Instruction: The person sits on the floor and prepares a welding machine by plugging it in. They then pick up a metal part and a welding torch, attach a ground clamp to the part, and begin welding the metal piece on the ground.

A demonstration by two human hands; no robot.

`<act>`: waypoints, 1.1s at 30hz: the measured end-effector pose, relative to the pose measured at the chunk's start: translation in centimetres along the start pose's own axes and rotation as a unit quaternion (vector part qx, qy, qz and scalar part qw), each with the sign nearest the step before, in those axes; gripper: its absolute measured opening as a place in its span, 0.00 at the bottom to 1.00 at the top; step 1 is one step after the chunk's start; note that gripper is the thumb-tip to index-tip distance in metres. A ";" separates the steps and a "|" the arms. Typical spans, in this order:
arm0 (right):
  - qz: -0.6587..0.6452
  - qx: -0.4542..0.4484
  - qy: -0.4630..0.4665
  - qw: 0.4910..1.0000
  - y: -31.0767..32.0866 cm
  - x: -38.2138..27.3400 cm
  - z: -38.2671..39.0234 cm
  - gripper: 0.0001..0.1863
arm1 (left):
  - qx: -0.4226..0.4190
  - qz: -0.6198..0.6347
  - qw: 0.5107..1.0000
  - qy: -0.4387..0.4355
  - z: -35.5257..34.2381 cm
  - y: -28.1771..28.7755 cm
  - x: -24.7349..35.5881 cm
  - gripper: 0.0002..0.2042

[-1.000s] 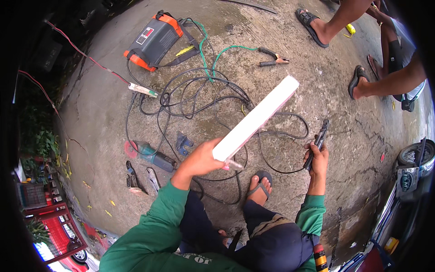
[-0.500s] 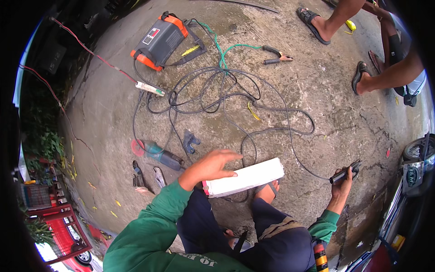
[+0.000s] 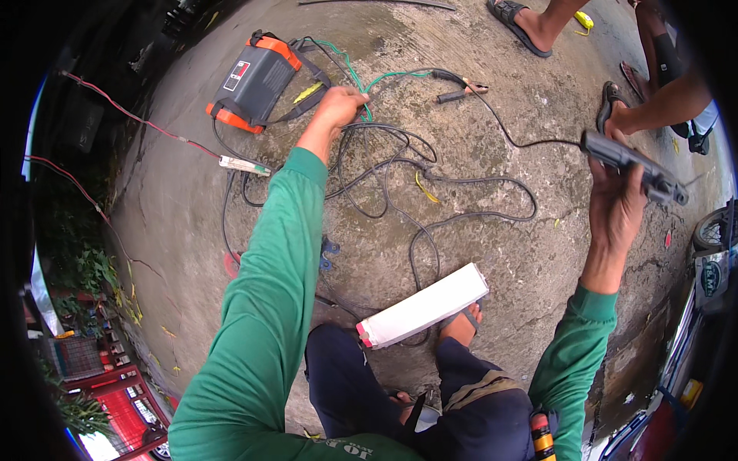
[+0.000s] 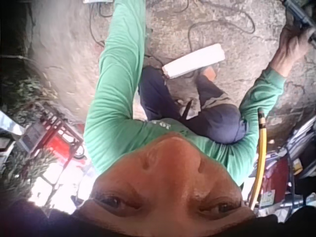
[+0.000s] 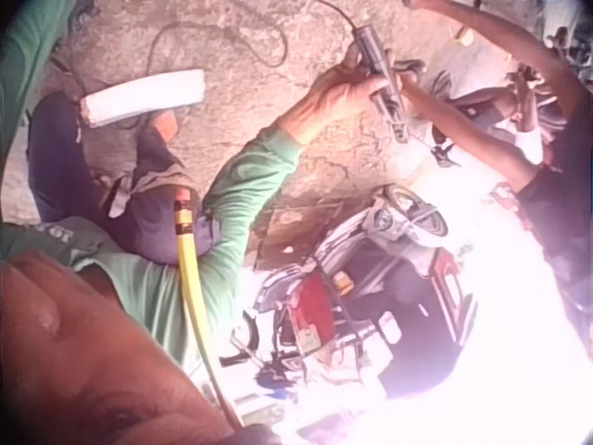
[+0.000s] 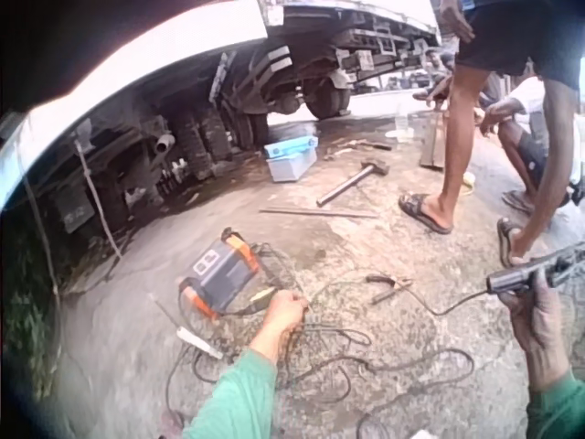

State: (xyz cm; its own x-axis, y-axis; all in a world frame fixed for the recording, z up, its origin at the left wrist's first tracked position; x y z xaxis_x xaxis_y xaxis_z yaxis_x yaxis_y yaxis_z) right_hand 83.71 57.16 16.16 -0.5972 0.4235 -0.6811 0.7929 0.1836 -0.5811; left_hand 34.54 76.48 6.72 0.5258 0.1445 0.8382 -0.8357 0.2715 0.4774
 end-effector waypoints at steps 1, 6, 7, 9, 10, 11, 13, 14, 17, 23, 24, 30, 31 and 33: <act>0.008 -0.004 -0.010 1.000 -0.8 1.3 -1.4 0.19 | 0.062 -0.048 0.995 -0.062 0.8 0.6 2.3 0.11; 0.121 0.037 0.012 0.992 -4.2 8.0 -5.5 0.19 | 0.235 -0.147 0.957 -0.087 7.1 10.2 8.6 0.14; 0.133 0.053 0.013 0.990 -4.4 9.1 -6.4 0.20 | 0.225 -0.052 0.969 -0.090 8.0 11.6 8.7 0.14; 0.176 0.076 0.011 0.981 -3.0 10.0 -8.1 0.20 | 0.231 -0.144 0.960 -0.061 9.2 13.3 10.2 0.15; 0.280 0.068 0.008 0.958 -2.4 10.7 -8.8 0.18 | 0.195 -0.099 0.975 -0.035 9.7 13.7 10.6 0.14; 0.356 0.055 -0.007 0.933 -1.3 11.7 -9.6 0.18 | 0.157 0.007 0.987 -0.044 9.6 14.0 10.6 0.14; 0.510 0.031 -0.040 0.859 2.1 13.3 -10.2 0.19 | 0.068 0.225 0.970 -0.058 8.7 14.1 9.9 0.12; 0.587 0.018 -0.075 0.806 2.4 14.3 -9.6 0.21 | 0.042 0.287 0.955 -0.066 9.0 15.4 9.7 0.10; 0.654 -0.002 -0.099 0.750 5.7 14.6 -6.8 0.22 | 0.009 0.507 0.850 -0.143 7.5 18.8 9.2 0.11; 0.428 0.174 -0.243 0.853 16.2 5.5 4.8 0.16 | 0.072 0.714 0.658 -0.228 8.7 27.6 5.1 0.13; 0.383 0.201 -0.285 0.855 18.3 3.4 7.2 0.15 | 0.100 0.715 0.651 -0.233 8.9 28.1 4.3 0.14; 0.345 0.303 -0.357 0.814 24.1 -6.9 19.6 0.10 | 0.002 0.485 0.843 -0.234 9.9 17.8 5.0 0.23; 0.322 0.309 -0.373 0.813 23.9 -6.8 20.2 0.11 | 0.030 0.412 0.879 -0.238 11.3 15.7 5.4 0.25; 0.267 0.333 -0.342 0.837 22.4 -5.3 21.1 0.11 | 0.026 0.357 0.900 -0.249 12.7 12.1 5.2 0.28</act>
Point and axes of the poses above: each hand's wrist, its own z-axis away from the middle knuckle, its own y-axis out of the back of the hand, x = y × z, the point moved 4 cm from there along -z, towards the middle knuckle, and after that the axes turned 14 degrees about -x, right-handed, at the moved point
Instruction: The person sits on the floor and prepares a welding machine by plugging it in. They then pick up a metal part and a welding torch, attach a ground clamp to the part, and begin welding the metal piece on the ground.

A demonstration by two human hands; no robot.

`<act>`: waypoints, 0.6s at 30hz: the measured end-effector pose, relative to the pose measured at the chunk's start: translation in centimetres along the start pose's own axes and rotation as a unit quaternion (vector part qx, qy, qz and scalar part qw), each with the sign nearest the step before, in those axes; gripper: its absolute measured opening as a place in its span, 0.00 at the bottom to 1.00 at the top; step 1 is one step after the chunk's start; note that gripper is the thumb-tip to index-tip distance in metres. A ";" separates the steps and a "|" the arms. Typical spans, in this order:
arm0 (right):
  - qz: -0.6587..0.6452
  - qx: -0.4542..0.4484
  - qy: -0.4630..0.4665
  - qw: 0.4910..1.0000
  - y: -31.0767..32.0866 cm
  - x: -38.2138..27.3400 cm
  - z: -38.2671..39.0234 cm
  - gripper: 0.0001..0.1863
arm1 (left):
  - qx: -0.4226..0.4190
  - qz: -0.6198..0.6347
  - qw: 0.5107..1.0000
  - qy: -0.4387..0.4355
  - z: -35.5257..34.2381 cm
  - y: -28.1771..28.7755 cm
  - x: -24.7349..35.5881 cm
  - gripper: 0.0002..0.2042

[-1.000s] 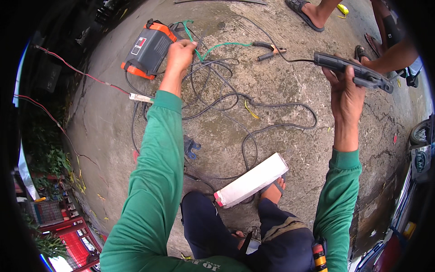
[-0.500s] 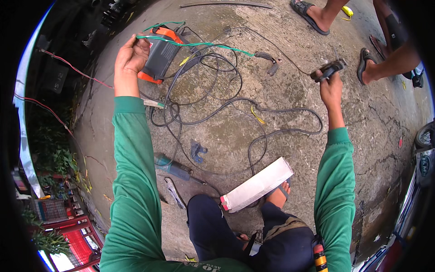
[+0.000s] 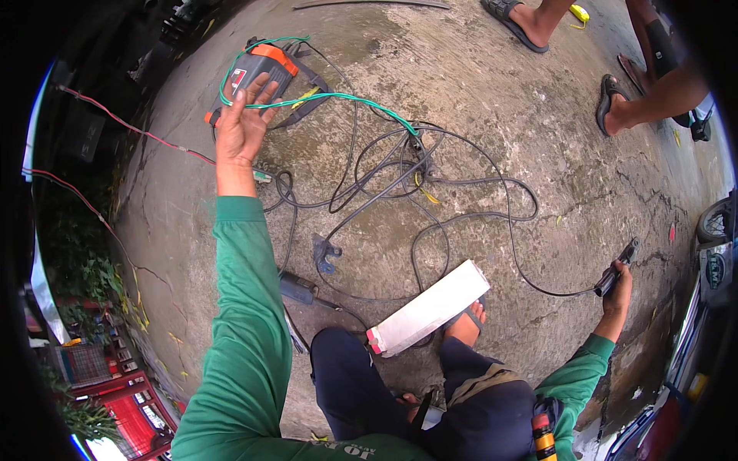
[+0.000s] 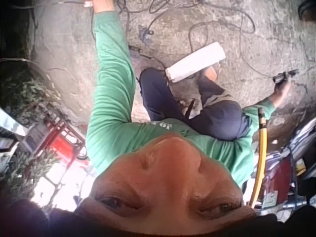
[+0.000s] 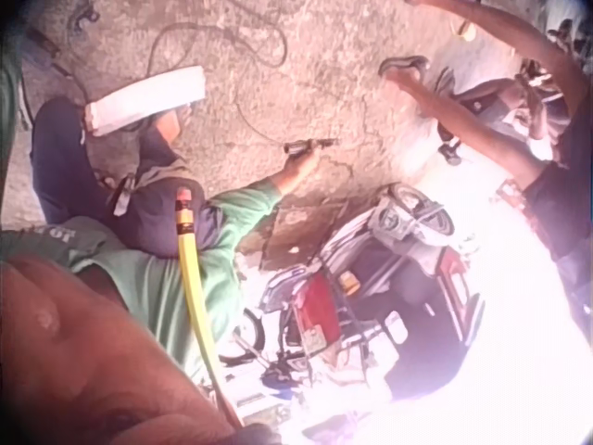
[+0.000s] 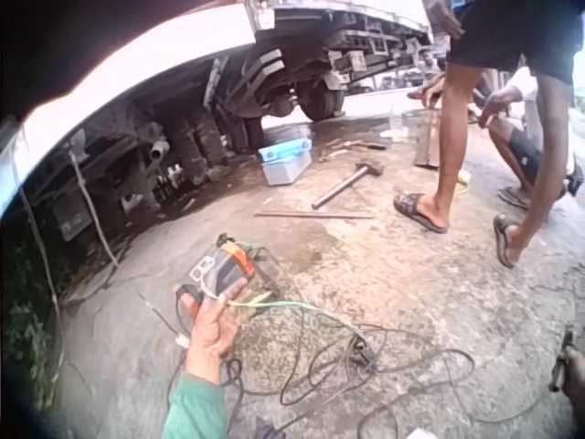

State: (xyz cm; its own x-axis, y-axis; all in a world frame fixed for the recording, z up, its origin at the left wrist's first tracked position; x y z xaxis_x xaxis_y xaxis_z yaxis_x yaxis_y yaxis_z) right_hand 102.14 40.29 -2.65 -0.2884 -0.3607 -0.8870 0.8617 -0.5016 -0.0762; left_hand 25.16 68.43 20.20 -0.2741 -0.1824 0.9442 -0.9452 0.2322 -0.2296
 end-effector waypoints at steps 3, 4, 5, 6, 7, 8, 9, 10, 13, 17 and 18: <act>-0.027 -0.048 0.002 0.998 -0.7 0.2 0.9 0.12 | -0.062 0.042 0.994 0.077 1.9 -3.3 -7.6 0.31; -0.020 -0.076 -0.004 0.997 -2.0 0.1 0.9 0.11 | -0.079 -0.003 0.989 0.125 2.4 -5.4 -9.7 0.31; -0.006 -0.084 0.005 0.996 -2.5 -0.2 1.0 0.11 | -0.091 0.003 0.987 0.131 1.7 -7.9 -11.5 0.28; 0.007 -0.094 0.011 0.996 -3.6 -0.2 1.1 0.11 | -0.100 0.007 0.985 0.138 1.0 -10.1 -13.1 0.26; 0.016 -0.100 0.034 0.994 -4.5 -0.5 1.2 0.12 | -0.110 0.014 0.983 0.145 0.2 -11.9 -14.4 0.25; 0.028 -0.130 0.037 0.990 -5.4 -0.8 1.3 0.12 | -0.112 0.049 0.979 0.162 -1.0 -13.1 -15.3 0.23; 0.012 -0.125 0.054 0.991 -6.0 -1.0 1.4 0.12 | -0.116 0.085 0.973 0.178 -2.6 -14.4 -16.0 0.22; -0.004 -0.123 0.069 0.990 -6.8 -1.3 1.6 0.13 | -0.120 0.119 0.966 0.195 -3.6 -15.9 -16.5 0.21; -0.101 -0.116 0.111 0.982 -10.0 -3.3 3.3 0.15 | -0.144 0.112 0.964 0.195 -5.2 -20.1 -12.1 0.21; -0.196 -0.168 0.185 0.948 -12.6 -5.6 2.2 0.13 | -0.188 0.100 0.967 0.140 -7.0 -19.6 -4.2 0.20; -0.192 -0.186 0.186 0.946 -14.0 -5.8 1.8 0.14 | -0.220 0.189 0.948 0.135 -7.6 -18.5 -2.9 0.19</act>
Point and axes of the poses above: each hand's wrist, its own z-axis away from the middle knuckle, its own y-axis out of the back of the hand, x = y × z, the point moved 4 cm from there along -z, towards the middle knuckle, and after that the axes turned 14 degrees about -x, right-handed, at the moved point
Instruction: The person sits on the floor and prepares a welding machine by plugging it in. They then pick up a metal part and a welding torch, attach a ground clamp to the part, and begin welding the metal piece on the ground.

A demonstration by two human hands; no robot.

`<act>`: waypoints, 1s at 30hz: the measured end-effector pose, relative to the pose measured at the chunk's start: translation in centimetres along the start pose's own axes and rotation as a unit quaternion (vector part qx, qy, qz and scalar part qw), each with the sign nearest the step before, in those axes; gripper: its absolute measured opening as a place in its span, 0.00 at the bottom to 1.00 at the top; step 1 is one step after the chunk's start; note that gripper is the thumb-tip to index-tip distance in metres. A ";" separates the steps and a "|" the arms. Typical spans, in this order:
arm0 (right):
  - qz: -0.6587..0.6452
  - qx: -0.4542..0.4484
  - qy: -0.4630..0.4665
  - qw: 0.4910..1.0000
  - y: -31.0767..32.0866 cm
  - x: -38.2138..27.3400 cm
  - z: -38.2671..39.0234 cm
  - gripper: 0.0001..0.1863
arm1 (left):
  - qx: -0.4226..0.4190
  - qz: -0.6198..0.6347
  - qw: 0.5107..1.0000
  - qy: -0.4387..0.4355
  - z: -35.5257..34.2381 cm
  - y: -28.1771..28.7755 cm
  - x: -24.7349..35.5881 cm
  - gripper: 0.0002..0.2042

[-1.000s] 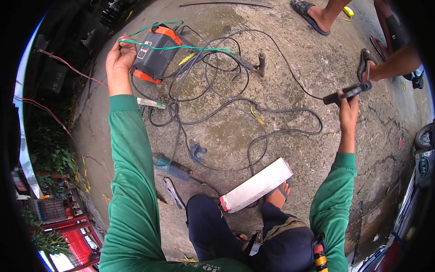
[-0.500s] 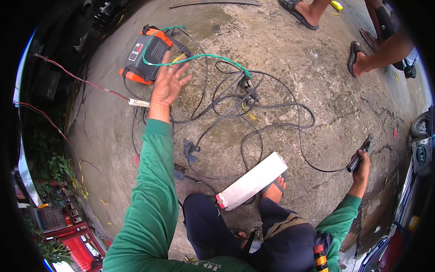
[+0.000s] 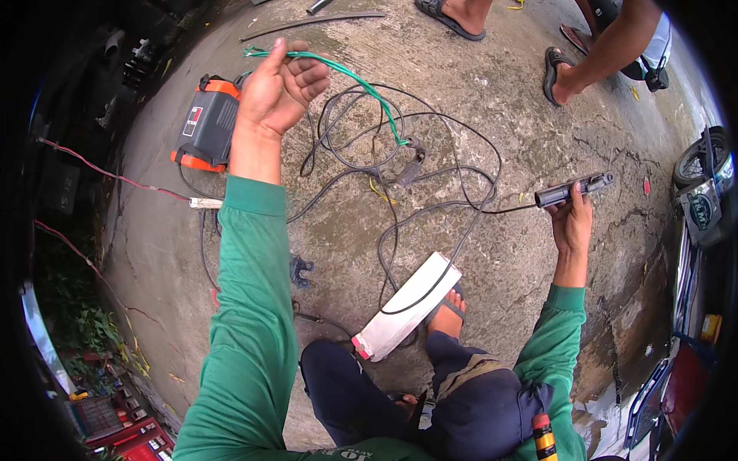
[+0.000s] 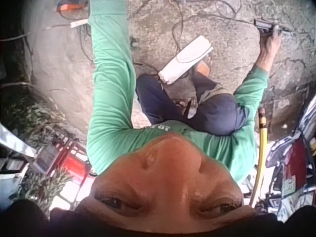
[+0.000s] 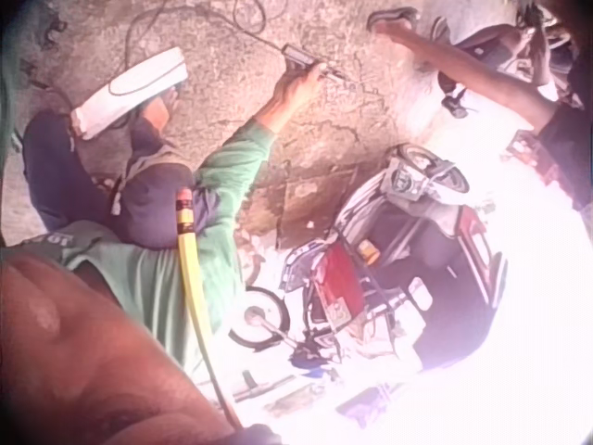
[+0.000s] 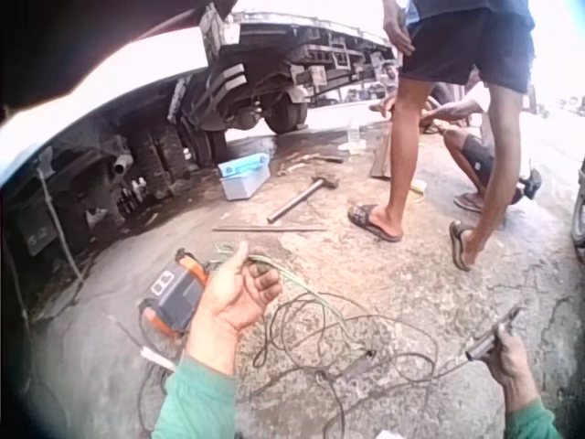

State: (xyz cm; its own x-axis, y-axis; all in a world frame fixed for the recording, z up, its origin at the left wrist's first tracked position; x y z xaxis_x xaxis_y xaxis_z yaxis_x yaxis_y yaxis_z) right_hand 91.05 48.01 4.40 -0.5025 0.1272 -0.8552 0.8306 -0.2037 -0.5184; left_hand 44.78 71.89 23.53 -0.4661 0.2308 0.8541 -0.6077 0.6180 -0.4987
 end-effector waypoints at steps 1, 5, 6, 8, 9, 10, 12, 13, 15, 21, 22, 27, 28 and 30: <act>0.006 -0.009 -0.016 1.000 -1.9 0.9 -0.8 0.14 | -0.046 0.081 0.996 -0.016 0.4 0.5 1.8 0.19; 0.009 -0.070 -0.139 0.988 -5.2 5.9 -1.6 0.14 | -0.114 0.261 0.951 -0.121 0.4 1.9 9.6 0.17; 0.011 -0.100 -0.187 0.977 -5.2 7.5 -1.3 0.14 | -0.122 0.298 0.936 -0.142 0.0 3.1 11.5 0.19; -0.052 -0.079 -0.257 0.962 -7.6 8.8 0.8 0.12 | -0.086 0.249 0.944 -0.200 0.1 3.4 12.7 0.20; -0.041 -0.103 -0.284 0.952 -7.0 9.5 1.8 0.13 | -0.072 0.227 0.944 -0.229 -0.1 3.3 13.0 0.20; -0.031 -0.127 -0.311 0.942 -6.4 9.8 2.9 0.13 | -0.038 0.227 0.941 -0.249 -0.5 3.0 13.1 0.20; -0.042 -0.179 -0.370 0.911 -4.3 9.6 5.8 0.17 | 0.032 0.227 0.930 -0.288 -1.4 2.1 12.3 0.19; -0.048 -0.198 -0.387 0.899 -2.7 8.9 7.4 0.18 | 0.034 0.204 0.932 -0.297 -2.0 2.1 11.9 0.19; -0.027 -0.197 -0.423 0.884 1.7 7.0 10.8 0.20 | 0.044 0.160 0.936 -0.311 -3.4 3.0 10.5 0.20; 0.098 -0.049 -0.392 0.913 10.7 -1.8 21.2 0.21 | 0.067 0.254 0.932 -0.248 -7.0 5.6 4.1 0.21; 0.096 -0.040 -0.398 0.912 11.7 -2.4 22.7 0.20 | 0.081 0.253 0.933 -0.243 -7.4 7.0 2.2 0.21; 0.056 -0.011 -0.333 0.941 8.0 -0.6 23.2 0.19 | 0.204 0.188 0.940 -0.198 -4.3 8.5 -5.5 0.23; 0.068 -0.008 -0.326 0.943 6.2 0.5 22.0 0.22 | 0.220 0.165 0.951 -0.138 -2.3 10.8 -6.9 0.25; 0.080 -0.031 -0.315 0.945 1.8 0.8 19.8 0.30 | 0.262 0.085 0.961 0.036 1.4 12.0 -10.7 0.31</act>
Point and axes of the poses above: each hand's wrist, its own z-axis away from the middle knuckle, its own y-axis out of the back of the hand, x = y × z, the point moved 4 cm from there along -z, towards the middle knuckle, and after that the axes turned 14 degrees about -x, right-handed, at the moved point
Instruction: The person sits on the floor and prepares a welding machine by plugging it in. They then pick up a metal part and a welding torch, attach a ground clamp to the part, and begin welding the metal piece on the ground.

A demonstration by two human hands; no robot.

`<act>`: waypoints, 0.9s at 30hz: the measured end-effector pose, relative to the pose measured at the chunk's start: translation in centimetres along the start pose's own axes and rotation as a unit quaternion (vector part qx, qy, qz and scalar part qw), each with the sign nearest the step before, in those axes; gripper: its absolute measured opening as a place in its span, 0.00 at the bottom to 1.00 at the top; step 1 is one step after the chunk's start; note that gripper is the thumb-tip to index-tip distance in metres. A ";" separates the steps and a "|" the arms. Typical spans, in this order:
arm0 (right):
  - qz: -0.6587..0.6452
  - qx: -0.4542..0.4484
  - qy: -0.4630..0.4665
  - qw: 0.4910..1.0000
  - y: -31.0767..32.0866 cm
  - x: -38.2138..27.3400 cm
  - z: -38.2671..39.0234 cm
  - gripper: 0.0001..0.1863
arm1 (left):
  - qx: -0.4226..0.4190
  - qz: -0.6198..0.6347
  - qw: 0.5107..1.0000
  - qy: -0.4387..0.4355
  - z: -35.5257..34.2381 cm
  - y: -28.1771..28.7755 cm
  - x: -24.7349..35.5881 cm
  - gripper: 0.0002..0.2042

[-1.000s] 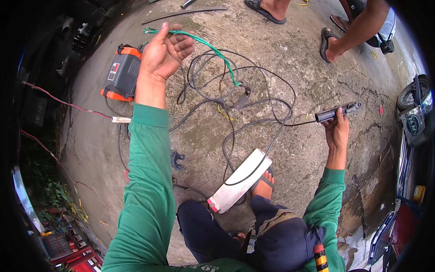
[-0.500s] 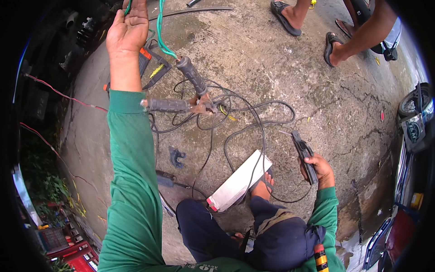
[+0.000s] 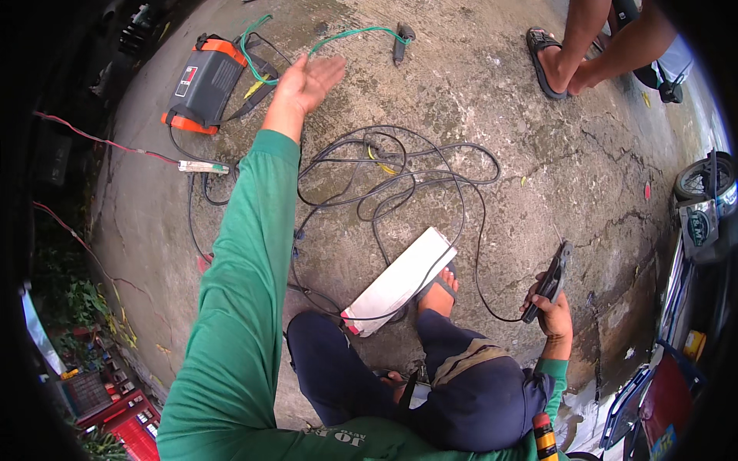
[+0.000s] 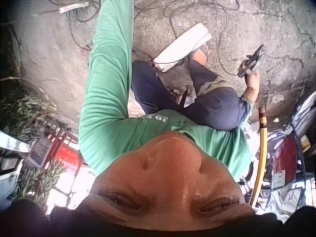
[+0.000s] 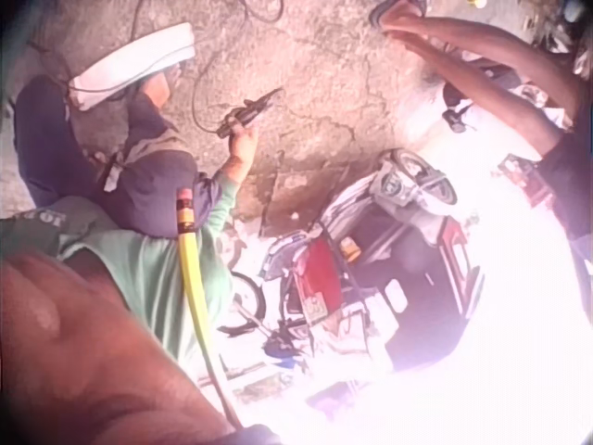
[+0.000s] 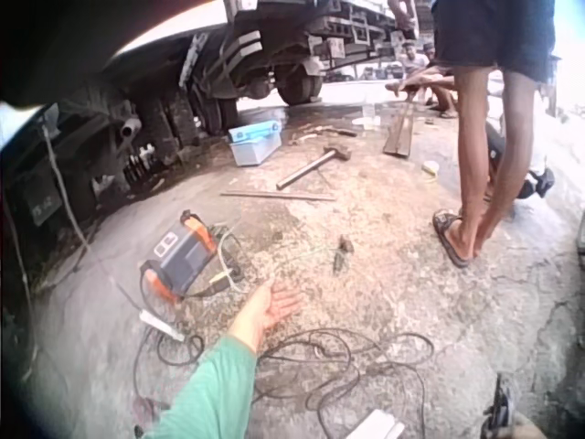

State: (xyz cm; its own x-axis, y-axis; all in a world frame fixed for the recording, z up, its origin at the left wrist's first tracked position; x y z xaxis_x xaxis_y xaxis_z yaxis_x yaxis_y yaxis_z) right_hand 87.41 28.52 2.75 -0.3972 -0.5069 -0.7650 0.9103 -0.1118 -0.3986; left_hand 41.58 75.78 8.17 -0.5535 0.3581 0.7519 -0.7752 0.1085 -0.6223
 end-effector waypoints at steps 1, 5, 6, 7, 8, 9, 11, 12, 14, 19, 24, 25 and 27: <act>0.042 -0.017 0.003 0.999 -1.6 -1.1 -0.6 0.35 | 0.034 -0.090 0.991 0.088 2.8 -0.1 -2.3 0.33; 0.087 -0.124 0.047 0.987 -7.2 -4.4 -2.4 0.50 | -0.250 -0.617 0.739 0.099 12.6 -1.4 -10.2 0.35; 0.057 -0.148 0.048 0.986 -8.4 -5.0 -2.2 0.51 | -0.332 -0.665 0.661 0.104 16.4 -3.3 -11.4 0.32; 0.070 -0.156 0.069 0.983 -9.8 -5.9 -1.9 0.53 | -0.349 -0.691 0.614 0.154 18.8 -3.7 -11.3 0.27; 0.091 -0.122 0.095 0.984 -10.1 -6.1 -1.6 0.55 | -0.357 -0.716 0.563 0.207 21.2 -3.1 -10.4 0.22; 0.114 -0.100 0.103 0.983 -10.0 -6.8 -0.9 0.55 | -0.338 -0.748 0.546 0.172 22.8 -2.0 -8.7 0.19; 0.145 -0.060 0.124 0.980 -9.2 -7.7 0.2 0.52 | -0.289 -0.779 0.534 0.158 26.0 1.4 -2.6 0.14; 0.167 -0.050 0.132 0.976 -8.3 -8.0 1.0 0.50 | -0.273 -0.773 0.539 0.195 27.1 2.5 0.9 0.14; 0.022 -0.053 0.156 0.986 -6.7 -7.0 2.3 0.46 | -0.135 -0.802 0.536 0.229 28.9 3.9 6.9 0.10; -0.172 -0.103 0.119 0.973 -7.4 -2.5 -0.4 0.30 | -0.004 -0.796 0.596 -0.110 34.7 -3.8 6.9 0.25; -0.202 -0.127 0.121 0.963 -11.9 -0.9 -4.9 0.28 | -0.403 -0.564 0.706 0.143 39.8 -9.9 -15.2 0.35; -0.160 -0.138 0.122 0.970 -13.5 -1.3 -5.4 0.28 | -0.296 -0.605 0.713 0.195 39.7 -7.9 -20.2 0.44; -0.067 -0.124 0.126 0.982 -14.8 -2.7 -5.2 0.28 | -0.125 -0.754 0.620 0.179 39.1 -4.9 -27.2 0.52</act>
State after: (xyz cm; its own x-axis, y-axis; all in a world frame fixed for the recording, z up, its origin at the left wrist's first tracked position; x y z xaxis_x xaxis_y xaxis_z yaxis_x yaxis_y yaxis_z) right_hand 74.41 36.02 8.07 -0.5559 -0.2711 -0.7858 0.8039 0.0651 -0.5912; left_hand 48.53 29.24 -0.73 0.8803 -0.1458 0.4515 -0.2339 0.6945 0.6804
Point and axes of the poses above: each hand's wrist, its own z-axis away from the middle knuckle, its own y-axis out of the back of the hand, x = y × z, the point moved 4 cm from there along -z, towards the middle knuckle, and after that the axes turned 14 degrees about -x, right-handed, at the moved point
